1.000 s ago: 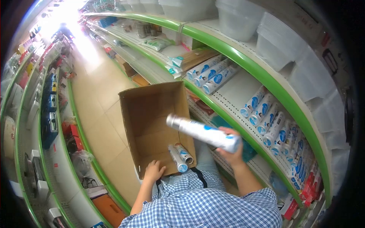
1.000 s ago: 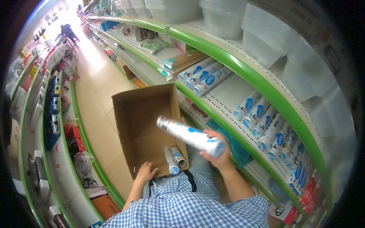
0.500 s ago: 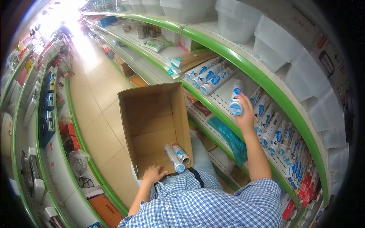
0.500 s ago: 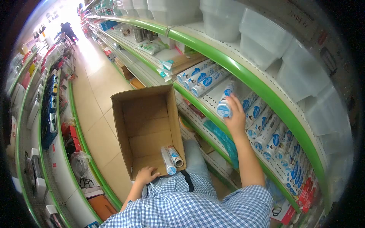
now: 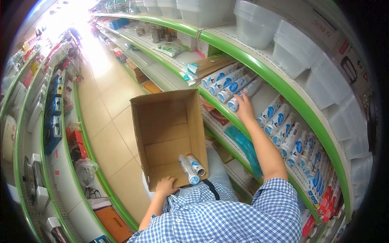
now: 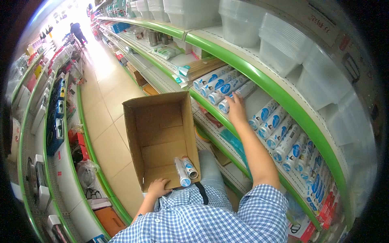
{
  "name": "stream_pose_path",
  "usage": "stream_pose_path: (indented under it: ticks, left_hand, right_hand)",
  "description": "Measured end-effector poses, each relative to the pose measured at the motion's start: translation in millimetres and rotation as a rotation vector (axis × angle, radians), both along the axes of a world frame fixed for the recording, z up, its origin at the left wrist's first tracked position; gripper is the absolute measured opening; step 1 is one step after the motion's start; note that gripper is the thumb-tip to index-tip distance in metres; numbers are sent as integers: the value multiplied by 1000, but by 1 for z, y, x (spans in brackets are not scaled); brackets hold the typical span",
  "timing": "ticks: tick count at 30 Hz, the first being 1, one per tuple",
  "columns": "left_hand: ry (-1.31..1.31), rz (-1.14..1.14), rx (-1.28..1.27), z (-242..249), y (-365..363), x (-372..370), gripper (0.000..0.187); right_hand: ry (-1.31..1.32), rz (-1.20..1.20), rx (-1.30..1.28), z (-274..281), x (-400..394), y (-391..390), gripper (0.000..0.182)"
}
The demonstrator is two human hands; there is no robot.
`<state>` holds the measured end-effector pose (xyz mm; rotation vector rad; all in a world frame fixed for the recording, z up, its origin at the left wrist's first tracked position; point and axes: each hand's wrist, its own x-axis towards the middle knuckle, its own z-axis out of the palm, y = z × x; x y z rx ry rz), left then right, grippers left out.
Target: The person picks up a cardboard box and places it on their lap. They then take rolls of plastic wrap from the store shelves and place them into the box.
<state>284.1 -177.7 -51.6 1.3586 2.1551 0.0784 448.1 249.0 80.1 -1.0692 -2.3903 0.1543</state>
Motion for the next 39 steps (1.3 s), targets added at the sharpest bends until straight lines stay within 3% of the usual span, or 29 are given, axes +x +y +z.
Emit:
stream_pose_path:
  ticks: [7,11,15,16,17,20,22,25,31,37,39]
  left_hand:
    - [1,0,2,4,4,2,55]
    - [30,7,-10,0,4,3,53]
    - [41,9,-7,2,5,4,51]
    - [40,12,-16,2,4,4,51]
    - [38,13,-27,1,4,4,50]
    - [39,13,-78,5,8,4,51]
    - [35,-3,-37,-3,4,3,50]
    - [66,-5,19,-9,-1,4,50]
    - [63,10,-9,-6,4,6,48]
    - [94,4,23,-13,0,5,50]
    - [92,21,15,-11,1,5,52]
  right_hand:
    - [83,81,-127,5,8,-4,51]
    - [195,156,19,1,10,-10,43]
    - [365,369,51,18,-10,-95,28]
    - [396,508,-143,7,-18,-117,23]
    - [321,605,-363,-12,-23,-143,23]
    - [-237,1023,-374,-90,-23,-191,33]
    - [-641,946,-626,-101,-26,-210,38]
    - [-715,881,-701,-113,-34,-215,53]
    - [-810,834,-584,-98,-31,-238,75]
    - [-609,856,-618,-133,-22,-241,70]
    - [-424,865,-716,-141,-19,-235,66]
